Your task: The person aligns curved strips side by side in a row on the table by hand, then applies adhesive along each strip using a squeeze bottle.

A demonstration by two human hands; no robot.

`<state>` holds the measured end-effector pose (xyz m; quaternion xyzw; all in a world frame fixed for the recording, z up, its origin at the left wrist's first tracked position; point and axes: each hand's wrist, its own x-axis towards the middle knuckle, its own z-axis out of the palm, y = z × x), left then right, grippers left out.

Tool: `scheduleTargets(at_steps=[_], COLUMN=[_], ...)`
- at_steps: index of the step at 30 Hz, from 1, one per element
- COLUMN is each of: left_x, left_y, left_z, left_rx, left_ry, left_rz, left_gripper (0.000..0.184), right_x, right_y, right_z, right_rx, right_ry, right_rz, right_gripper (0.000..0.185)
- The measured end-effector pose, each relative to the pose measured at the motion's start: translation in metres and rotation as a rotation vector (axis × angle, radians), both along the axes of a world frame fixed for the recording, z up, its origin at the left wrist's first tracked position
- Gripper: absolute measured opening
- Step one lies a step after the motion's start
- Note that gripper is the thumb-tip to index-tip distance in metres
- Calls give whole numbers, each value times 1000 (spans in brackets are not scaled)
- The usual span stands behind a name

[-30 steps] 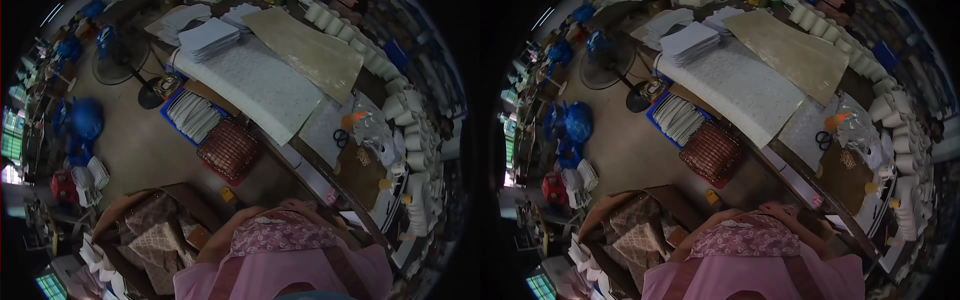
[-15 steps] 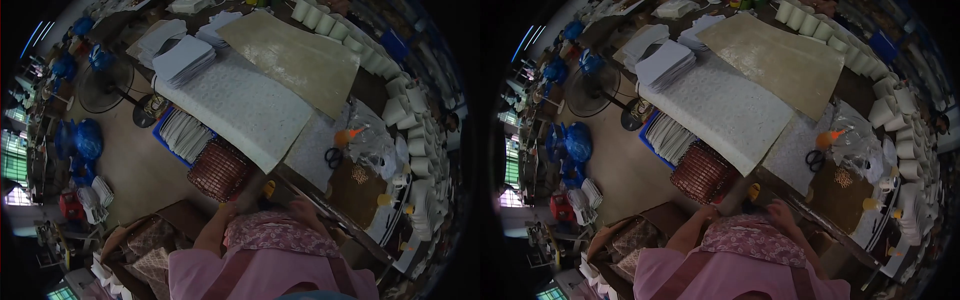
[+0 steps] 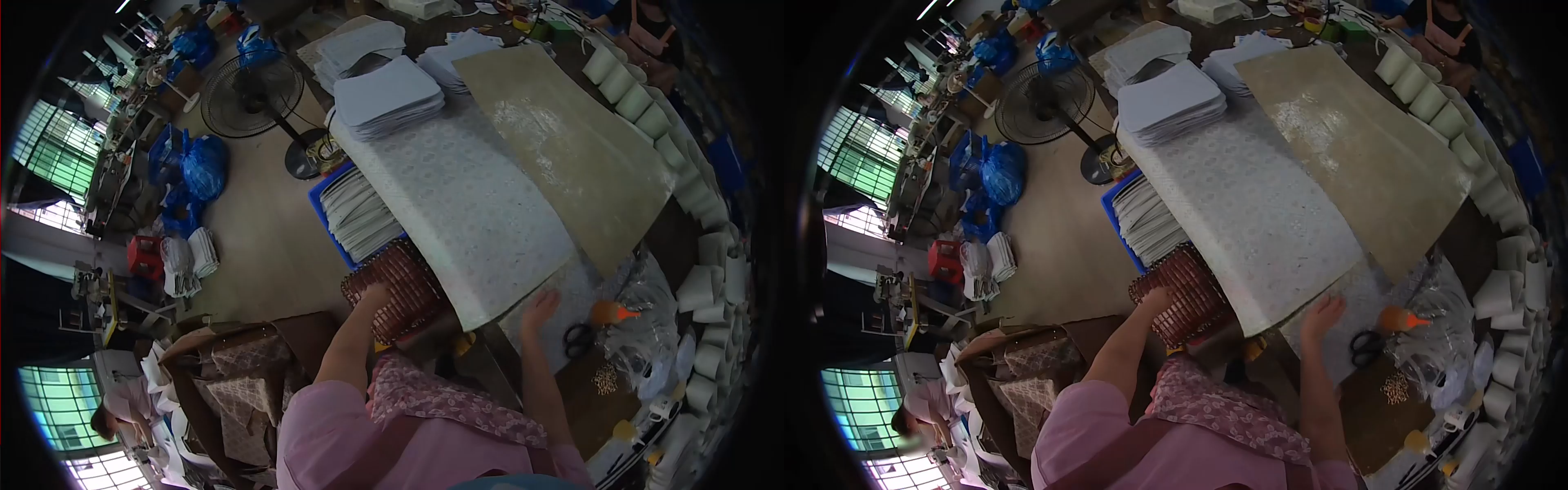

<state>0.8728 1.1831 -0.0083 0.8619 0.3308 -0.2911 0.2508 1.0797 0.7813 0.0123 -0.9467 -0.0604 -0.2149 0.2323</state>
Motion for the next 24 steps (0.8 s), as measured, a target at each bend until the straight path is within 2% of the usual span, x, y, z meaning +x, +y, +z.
scheduleTargets(at_steps=[2,7,9,11,13,14,17,19,21,24], left_x=[0,25,47,65,81,83,77,59,17,4], left_y=[23,96,121,132,129,123,93,77,53,13], left_z=[-25,-72,-116,-153,-174,-177,-142,-155,-194,-150], left_rx=[2,58,67,95,-27,-85,-196,-252,-300,-320], left_ry=[45,-70,-217,-164,-67,-23,11,-20,-126,45], left_rz=[-12,12,188,169,38,-26,62,27,-76,-106], left_gripper=[46,66,81,94,103,109,123,122,122,119], right_x=[-26,-25,-23,-24,-22,-23,-23,-23,-21,-23], right_y=[1,21,21,19,21,23,22,18,20,30], right_z=[1,15,9,10,17,15,8,3,6,13], right_rx=[-116,-156,-144,-118,-140,-146,-101,-119,-123,-127], right_ry=[-49,43,61,103,122,130,128,124,114,128], right_rz=[59,0,-22,-29,-3,12,21,24,10,-8], right_gripper=[37,37,37,38,38,38,39,39,39,39])
